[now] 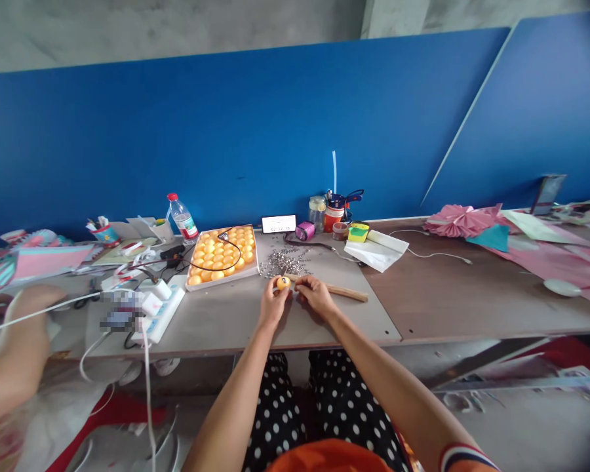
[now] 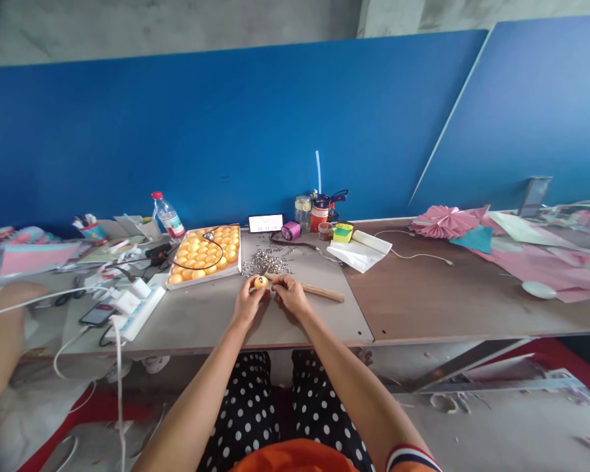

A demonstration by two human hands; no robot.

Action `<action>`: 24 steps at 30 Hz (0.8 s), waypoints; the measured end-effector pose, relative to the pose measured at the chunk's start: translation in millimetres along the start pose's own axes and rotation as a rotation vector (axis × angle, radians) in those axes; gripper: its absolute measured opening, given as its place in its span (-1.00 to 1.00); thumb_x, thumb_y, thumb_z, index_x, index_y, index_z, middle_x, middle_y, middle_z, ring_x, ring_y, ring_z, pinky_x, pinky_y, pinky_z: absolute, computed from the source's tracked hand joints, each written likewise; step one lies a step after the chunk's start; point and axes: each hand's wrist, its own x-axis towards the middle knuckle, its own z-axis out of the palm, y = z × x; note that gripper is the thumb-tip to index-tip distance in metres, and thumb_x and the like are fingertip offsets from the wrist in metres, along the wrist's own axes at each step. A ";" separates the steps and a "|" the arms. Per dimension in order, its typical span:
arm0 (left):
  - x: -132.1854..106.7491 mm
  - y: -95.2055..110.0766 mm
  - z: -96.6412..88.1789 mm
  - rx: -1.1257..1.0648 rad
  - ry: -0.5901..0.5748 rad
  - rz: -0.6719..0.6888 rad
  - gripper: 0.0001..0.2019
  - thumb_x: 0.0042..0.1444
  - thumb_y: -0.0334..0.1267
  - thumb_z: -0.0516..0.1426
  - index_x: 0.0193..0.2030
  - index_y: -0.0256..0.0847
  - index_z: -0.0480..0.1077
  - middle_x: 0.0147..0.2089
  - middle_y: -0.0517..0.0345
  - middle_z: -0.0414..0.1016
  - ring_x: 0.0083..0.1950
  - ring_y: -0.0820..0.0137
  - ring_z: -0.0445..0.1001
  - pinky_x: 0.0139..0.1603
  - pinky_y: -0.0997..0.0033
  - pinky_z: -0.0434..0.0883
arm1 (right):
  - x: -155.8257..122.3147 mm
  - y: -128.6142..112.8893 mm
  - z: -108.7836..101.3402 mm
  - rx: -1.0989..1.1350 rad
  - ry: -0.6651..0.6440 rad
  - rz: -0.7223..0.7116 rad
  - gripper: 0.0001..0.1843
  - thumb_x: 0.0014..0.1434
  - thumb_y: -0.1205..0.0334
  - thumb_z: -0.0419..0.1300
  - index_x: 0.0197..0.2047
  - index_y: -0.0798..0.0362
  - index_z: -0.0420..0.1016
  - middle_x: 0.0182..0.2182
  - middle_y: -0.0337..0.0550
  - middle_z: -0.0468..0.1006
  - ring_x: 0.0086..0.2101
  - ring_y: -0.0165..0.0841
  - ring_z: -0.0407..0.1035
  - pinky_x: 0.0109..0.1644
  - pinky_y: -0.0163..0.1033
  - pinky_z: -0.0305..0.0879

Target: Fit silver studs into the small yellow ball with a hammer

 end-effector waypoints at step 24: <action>-5.1 7.0 3.2 0.069 -0.009 0.081 -0.65 -0.07 -0.14 0.22 -0.16 -0.22 0.31 -0.17 0.05 0.44 -0.23 0.39 0.46 -0.19 0.41 0.41 | -6.1 -13.1 1.5 0.008 -0.028 0.025 -0.86 -0.11 0.20 0.13 -0.42 0.06 0.35 -0.73 -0.41 0.26 -0.69 -0.52 0.12 -0.62 -0.40 0.05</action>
